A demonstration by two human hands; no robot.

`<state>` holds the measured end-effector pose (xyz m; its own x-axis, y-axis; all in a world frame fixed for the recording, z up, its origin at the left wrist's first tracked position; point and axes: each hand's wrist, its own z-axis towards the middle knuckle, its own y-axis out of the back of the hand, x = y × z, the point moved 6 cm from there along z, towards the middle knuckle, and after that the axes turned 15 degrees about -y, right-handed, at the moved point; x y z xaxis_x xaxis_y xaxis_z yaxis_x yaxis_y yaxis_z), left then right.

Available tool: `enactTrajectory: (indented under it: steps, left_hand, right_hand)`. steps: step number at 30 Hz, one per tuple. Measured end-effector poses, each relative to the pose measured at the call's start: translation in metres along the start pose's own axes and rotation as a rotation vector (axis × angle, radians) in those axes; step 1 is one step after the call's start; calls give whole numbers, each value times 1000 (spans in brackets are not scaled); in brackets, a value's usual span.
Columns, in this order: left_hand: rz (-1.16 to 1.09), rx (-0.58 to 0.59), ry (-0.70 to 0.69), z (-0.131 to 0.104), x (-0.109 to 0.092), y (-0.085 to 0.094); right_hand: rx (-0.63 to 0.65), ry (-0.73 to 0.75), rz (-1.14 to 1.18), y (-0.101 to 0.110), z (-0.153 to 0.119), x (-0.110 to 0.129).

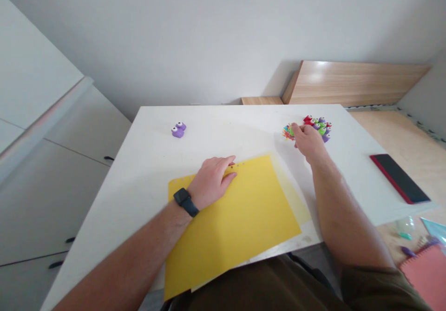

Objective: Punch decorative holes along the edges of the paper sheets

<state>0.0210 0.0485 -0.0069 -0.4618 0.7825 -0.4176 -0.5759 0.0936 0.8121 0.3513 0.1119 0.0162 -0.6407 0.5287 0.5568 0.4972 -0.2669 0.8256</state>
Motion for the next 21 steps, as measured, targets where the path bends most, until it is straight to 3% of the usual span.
enactTrajectory:
  steps: [6,14,21]
  left_hand:
    - [-4,0,-2,0,0,-1]
    - [4,0,-4,0,1,0]
    - [6,0,-2,1,-1,1]
  right_hand:
    - [0,-7,-43,-7,0,-1]
    - [-21,-14,38,0,-3,4]
    - [41,-3,11,-7,-5,6]
